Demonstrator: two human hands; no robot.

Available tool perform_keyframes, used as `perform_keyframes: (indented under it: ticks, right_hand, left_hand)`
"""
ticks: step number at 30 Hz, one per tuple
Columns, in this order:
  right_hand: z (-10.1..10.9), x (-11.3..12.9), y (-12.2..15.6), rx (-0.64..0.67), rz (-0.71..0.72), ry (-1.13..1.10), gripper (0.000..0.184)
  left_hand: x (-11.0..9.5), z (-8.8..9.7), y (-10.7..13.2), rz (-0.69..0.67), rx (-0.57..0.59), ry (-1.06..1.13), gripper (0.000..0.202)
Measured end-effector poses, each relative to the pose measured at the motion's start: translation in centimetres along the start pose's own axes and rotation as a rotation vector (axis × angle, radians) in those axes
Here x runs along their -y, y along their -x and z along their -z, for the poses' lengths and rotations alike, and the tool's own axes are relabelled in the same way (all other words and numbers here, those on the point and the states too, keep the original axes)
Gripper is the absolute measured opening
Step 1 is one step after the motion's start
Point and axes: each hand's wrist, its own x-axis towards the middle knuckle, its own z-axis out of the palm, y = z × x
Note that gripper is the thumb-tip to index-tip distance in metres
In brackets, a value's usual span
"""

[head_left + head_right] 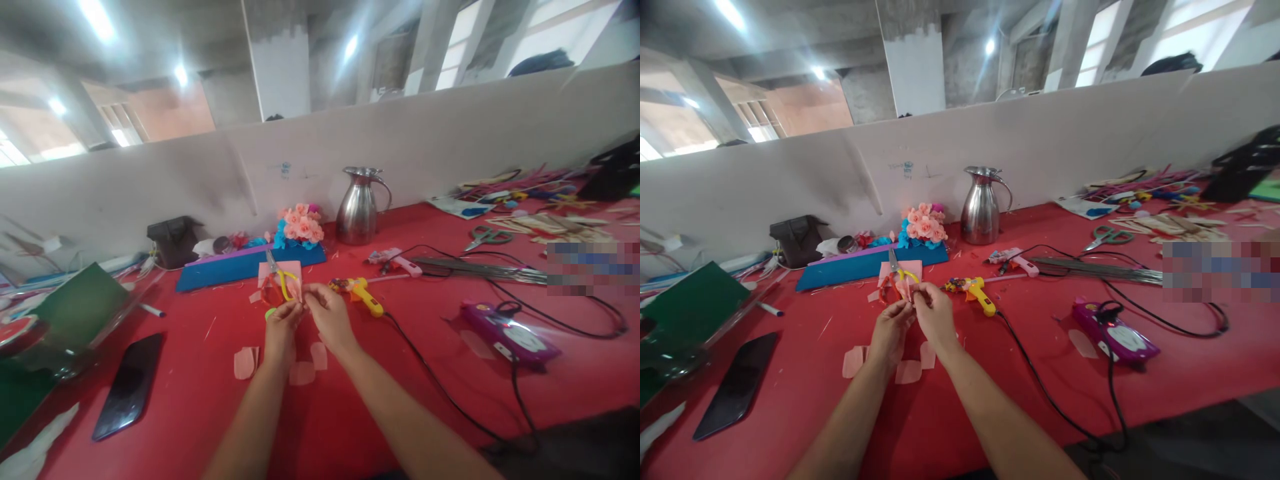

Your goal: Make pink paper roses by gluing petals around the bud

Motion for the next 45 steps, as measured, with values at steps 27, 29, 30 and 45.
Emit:
perform_keyframes:
  ticks: [27, 29, 30, 45]
  right_hand:
    - [0.4, 0.4, 0.0, 0.118, 0.244, 0.355, 0.01]
    - [0.4, 0.3, 0.0, 0.131, 0.262, 0.371, 0.01]
    - [0.5, 0.3, 0.0, 0.134, 0.269, 0.377, 0.01]
    - [0.3, 0.3, 0.2, 0.134, 0.279, 0.394, 0.005]
  left_hand:
    - [-1.0, -0.1, 0.5, -0.049, 0.064, -0.071, 0.021]
    - [-1.0, 0.0, 0.4, -0.055, 0.068, -0.072, 0.02]
    - [-1.0, 0.1, 0.4, -0.061, 0.071, -0.073, 0.02]
    - [-0.8, 0.4, 0.0, -0.091, 0.073, -0.056, 0.024]
